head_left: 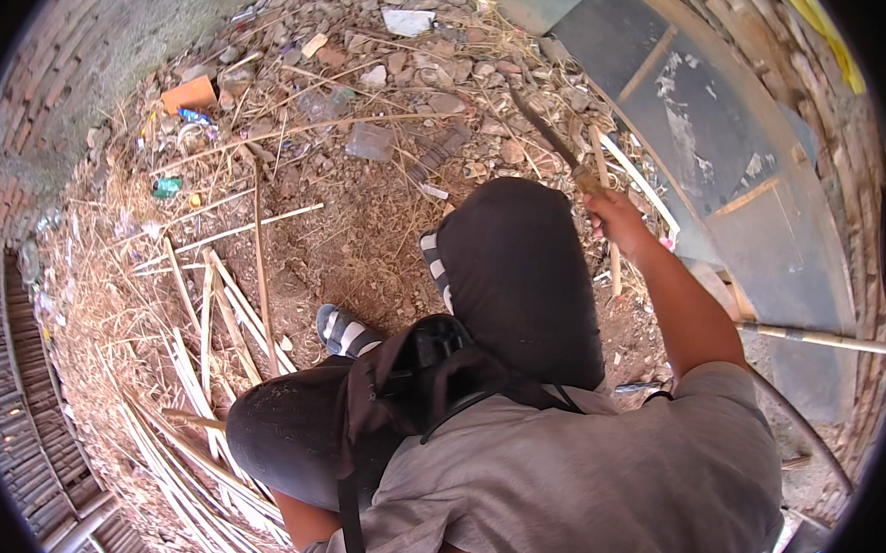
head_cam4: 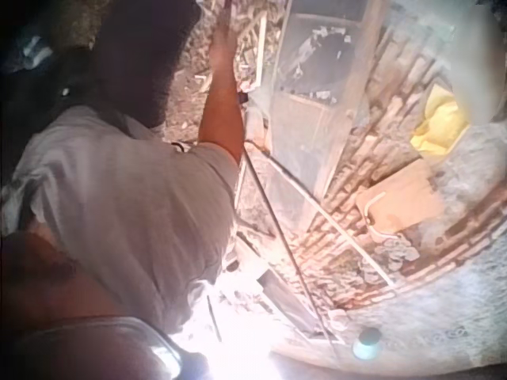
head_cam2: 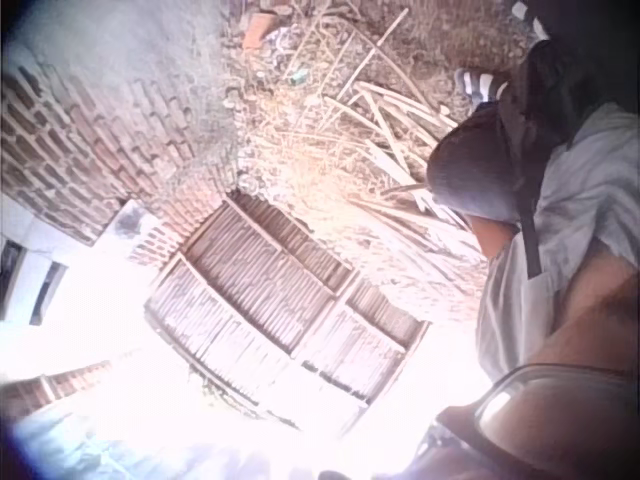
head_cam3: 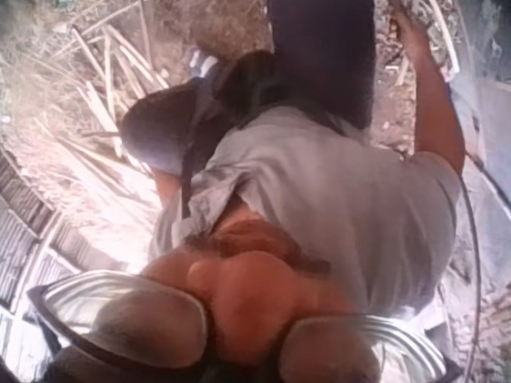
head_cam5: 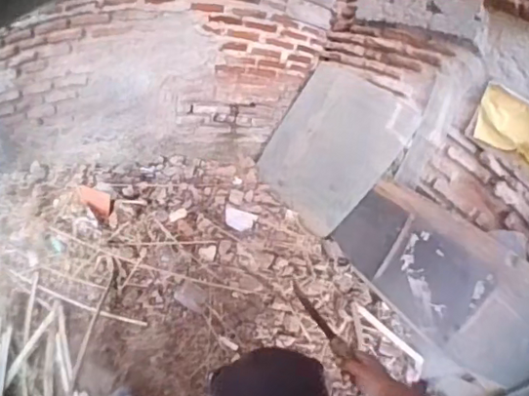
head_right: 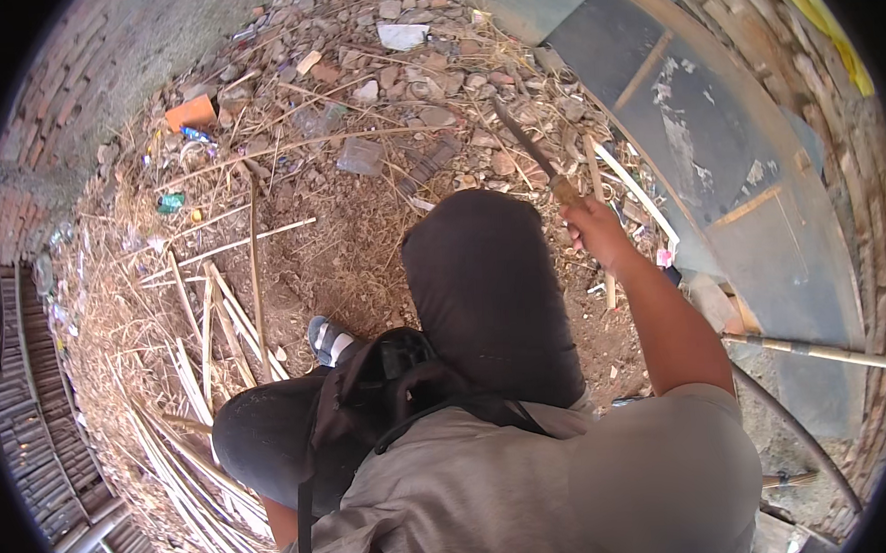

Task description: The person shaves a thin bamboo strip using a blade, holding the strip against their knee for support while drawing the blade along its length.

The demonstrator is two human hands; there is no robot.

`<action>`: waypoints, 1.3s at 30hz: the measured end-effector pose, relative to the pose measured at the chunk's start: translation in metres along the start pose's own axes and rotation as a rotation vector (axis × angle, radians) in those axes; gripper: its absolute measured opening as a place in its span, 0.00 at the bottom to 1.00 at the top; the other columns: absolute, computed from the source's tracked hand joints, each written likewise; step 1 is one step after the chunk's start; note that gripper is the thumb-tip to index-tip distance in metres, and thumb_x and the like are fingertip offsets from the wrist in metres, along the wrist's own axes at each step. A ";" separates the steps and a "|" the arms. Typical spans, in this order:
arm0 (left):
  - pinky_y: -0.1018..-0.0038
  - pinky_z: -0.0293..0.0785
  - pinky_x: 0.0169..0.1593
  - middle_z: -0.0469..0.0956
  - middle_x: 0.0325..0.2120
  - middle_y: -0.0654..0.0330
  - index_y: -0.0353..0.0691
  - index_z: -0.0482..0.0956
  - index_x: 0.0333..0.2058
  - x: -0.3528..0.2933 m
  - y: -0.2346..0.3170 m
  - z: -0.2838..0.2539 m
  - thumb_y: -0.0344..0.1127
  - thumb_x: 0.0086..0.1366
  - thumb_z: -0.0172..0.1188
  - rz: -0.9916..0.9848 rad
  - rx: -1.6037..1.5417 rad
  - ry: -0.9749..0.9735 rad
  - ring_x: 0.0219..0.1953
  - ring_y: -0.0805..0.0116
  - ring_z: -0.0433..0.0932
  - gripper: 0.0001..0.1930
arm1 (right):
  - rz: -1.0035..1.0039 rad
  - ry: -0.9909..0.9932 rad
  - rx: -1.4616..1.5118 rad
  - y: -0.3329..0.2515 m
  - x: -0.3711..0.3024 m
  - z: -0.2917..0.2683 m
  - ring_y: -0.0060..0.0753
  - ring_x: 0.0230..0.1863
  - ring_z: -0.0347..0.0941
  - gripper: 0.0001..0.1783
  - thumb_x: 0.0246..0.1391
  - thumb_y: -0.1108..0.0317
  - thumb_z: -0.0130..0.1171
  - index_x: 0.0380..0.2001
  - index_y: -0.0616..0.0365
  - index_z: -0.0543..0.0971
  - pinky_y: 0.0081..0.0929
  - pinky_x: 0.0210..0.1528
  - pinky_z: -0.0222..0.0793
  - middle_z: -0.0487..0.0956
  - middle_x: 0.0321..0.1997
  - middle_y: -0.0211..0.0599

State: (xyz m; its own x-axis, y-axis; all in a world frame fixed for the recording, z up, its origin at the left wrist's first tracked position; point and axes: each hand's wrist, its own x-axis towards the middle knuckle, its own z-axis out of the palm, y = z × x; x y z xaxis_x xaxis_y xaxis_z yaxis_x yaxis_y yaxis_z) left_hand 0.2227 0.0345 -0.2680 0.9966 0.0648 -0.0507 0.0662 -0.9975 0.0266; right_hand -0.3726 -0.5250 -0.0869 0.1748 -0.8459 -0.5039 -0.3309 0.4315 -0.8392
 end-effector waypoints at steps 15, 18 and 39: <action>0.53 0.78 0.62 0.75 0.57 0.44 0.36 0.67 0.64 -0.067 -0.053 -0.177 0.47 0.76 0.44 -0.187 -0.269 0.351 0.56 0.43 0.78 0.26 | 0.128 0.302 -0.688 0.228 -0.059 -0.145 0.57 0.35 0.80 0.23 0.54 0.53 0.64 0.42 0.63 0.78 0.48 0.40 0.73 0.82 0.32 0.54; 0.54 0.79 0.60 0.76 0.55 0.43 0.36 0.64 0.65 -0.055 -0.067 -0.174 0.46 0.77 0.42 -0.123 -0.320 0.453 0.54 0.44 0.80 0.26 | 0.119 0.297 -0.771 0.246 -0.097 -0.178 0.59 0.35 0.79 0.20 0.54 0.55 0.64 0.39 0.62 0.78 0.49 0.40 0.72 0.80 0.31 0.55; 0.52 0.75 0.59 0.73 0.59 0.36 0.29 0.58 0.70 -0.080 0.009 -0.288 0.55 0.76 0.53 0.388 -0.441 0.460 0.61 0.39 0.74 0.38 | -0.221 0.613 -0.228 0.161 -0.050 -0.139 0.17 0.22 0.67 0.12 0.61 0.61 0.63 0.36 0.58 0.77 0.27 0.22 0.61 0.73 0.22 0.28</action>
State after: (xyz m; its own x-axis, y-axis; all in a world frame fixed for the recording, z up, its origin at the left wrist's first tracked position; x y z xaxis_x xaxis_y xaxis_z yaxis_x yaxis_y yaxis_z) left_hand 0.1573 0.0291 0.0237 0.8657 -0.1866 0.4645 -0.3774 -0.8529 0.3608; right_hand -0.5636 -0.4574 -0.1683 -0.2727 -0.9600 -0.0634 -0.5466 0.2088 -0.8109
